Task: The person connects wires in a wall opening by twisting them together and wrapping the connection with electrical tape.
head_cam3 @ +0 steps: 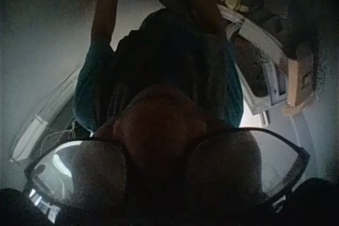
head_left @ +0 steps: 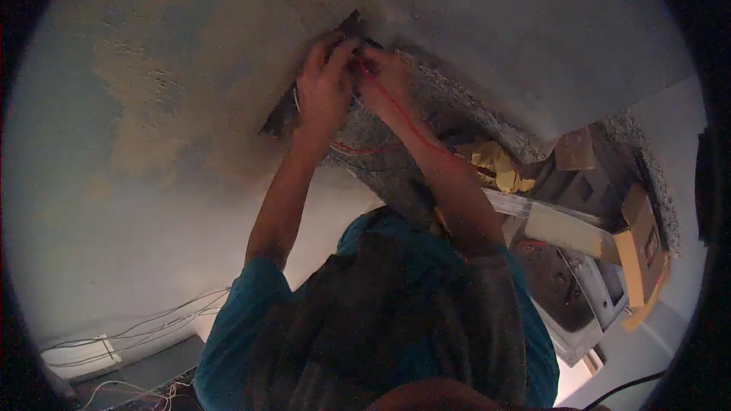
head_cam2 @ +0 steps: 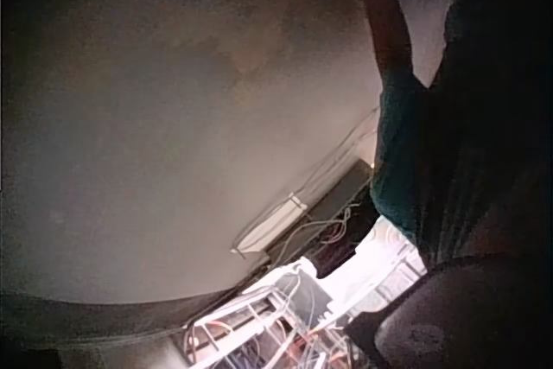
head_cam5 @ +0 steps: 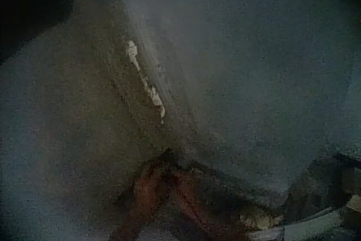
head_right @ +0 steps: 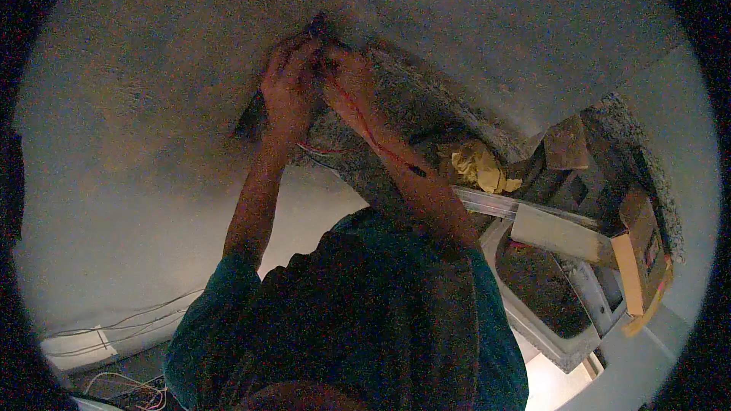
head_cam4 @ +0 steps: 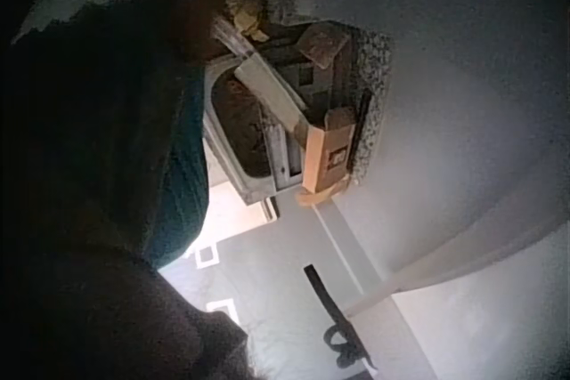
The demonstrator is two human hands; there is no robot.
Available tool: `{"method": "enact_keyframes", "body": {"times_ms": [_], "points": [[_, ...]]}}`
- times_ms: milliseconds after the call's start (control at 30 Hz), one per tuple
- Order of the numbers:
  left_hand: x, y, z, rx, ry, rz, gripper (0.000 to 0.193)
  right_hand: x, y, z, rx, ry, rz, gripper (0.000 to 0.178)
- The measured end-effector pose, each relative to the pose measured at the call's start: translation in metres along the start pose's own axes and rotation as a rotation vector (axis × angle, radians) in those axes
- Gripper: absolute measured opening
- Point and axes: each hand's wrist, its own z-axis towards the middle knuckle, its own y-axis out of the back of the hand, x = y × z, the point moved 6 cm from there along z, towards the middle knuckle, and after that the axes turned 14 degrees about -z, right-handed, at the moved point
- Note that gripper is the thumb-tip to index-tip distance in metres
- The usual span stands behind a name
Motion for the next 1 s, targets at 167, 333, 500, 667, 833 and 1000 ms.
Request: {"method": "enact_keyframes", "body": {"times_ms": [167, 333, 500, 667, 833, 1000], "points": [[-0.014, 0.003, 0.000, -0.118, -0.052, 0.044, 0.040, 0.050, 0.022, -0.009, -0.094, -0.081, -0.142, 0.021], [-0.020, 0.007, 0.010, -0.099, 0.128, 0.028, 0.033, 0.053, 0.014, -0.012, -0.160, -0.065, 0.219, 0.023], [-0.018, 0.011, 0.044, 0.181, 0.391, 0.175, 0.024, 0.020, 0.000, -0.003, -0.305, -0.002, 0.570, 0.036], [-0.007, 0.006, 0.059, 0.209, 0.146, 0.324, 0.020, 0.035, -0.004, 0.004, -0.110, 0.265, 1.091, 0.043], [-0.013, -0.005, 0.069, 0.278, 0.192, 0.475, 0.018, 0.022, -0.006, 0.004, -0.217, -0.091, 0.905, 0.040], [-0.007, -0.005, 0.063, 0.251, 0.152, 0.498, 0.019, 0.034, 0.015, -0.014, -0.253, 0.050, 0.457, 0.030]]}}
